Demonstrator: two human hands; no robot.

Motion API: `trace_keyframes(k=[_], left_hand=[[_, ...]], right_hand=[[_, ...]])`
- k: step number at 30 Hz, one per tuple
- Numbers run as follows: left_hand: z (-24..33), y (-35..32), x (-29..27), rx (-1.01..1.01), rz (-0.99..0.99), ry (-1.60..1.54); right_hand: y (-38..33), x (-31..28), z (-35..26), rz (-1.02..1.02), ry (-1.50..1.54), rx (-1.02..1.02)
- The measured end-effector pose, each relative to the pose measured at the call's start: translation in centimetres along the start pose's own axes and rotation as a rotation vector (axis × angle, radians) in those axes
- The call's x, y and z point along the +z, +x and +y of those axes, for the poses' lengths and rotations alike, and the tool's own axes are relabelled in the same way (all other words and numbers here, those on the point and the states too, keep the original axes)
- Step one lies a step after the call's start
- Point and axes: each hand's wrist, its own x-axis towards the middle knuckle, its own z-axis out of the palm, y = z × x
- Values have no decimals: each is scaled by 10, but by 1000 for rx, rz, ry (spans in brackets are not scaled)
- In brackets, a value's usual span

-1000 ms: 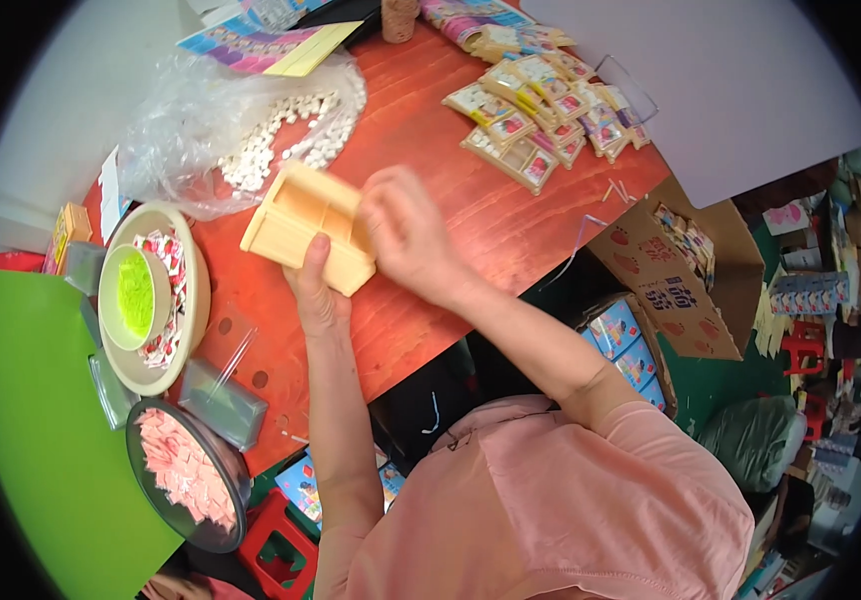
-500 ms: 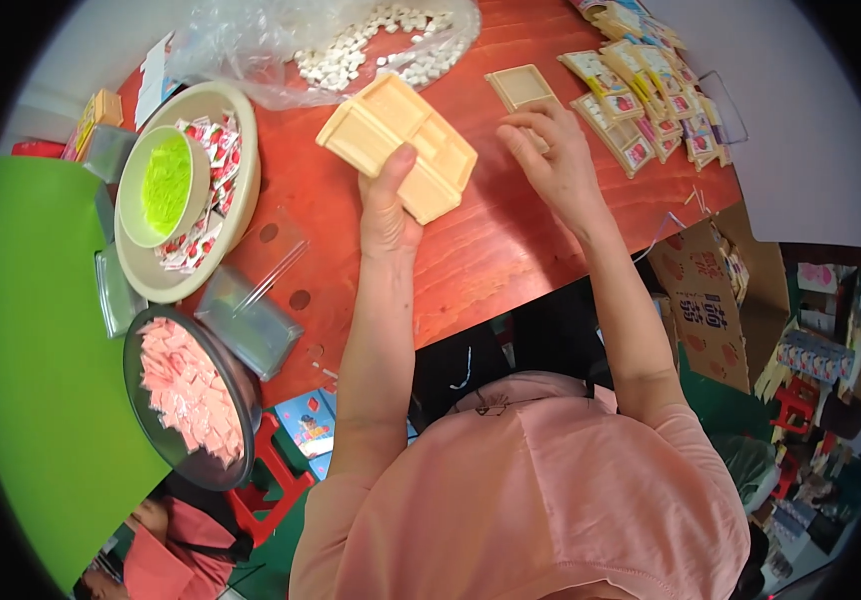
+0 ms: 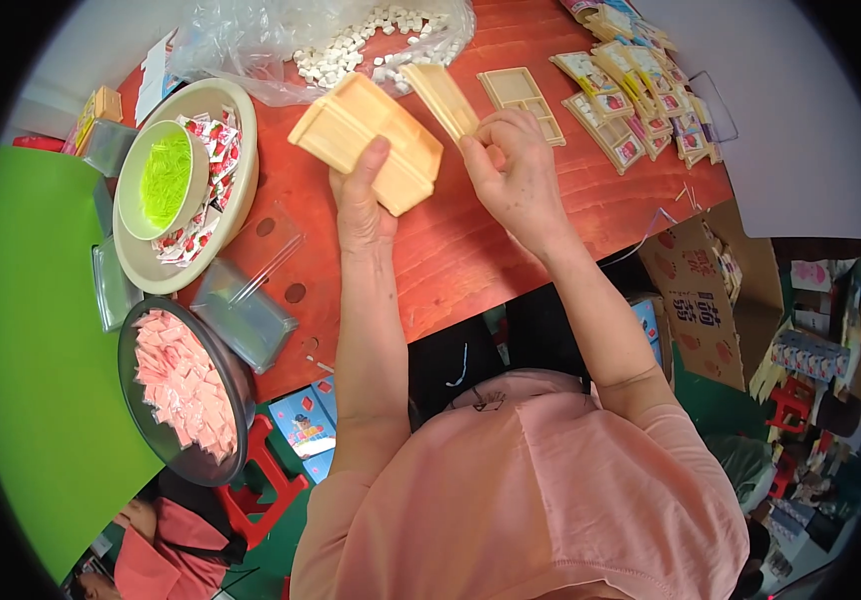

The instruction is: Packaging small items into plastic trays and applying decorative labels to the containers.

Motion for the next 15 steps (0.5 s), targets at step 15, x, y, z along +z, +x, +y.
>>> trace_keyframes(k=[15], left_hand=[[1, -3, 1, 0, -75, 16]], right_hand=[[-3, 9, -12, -295, 92, 51]])
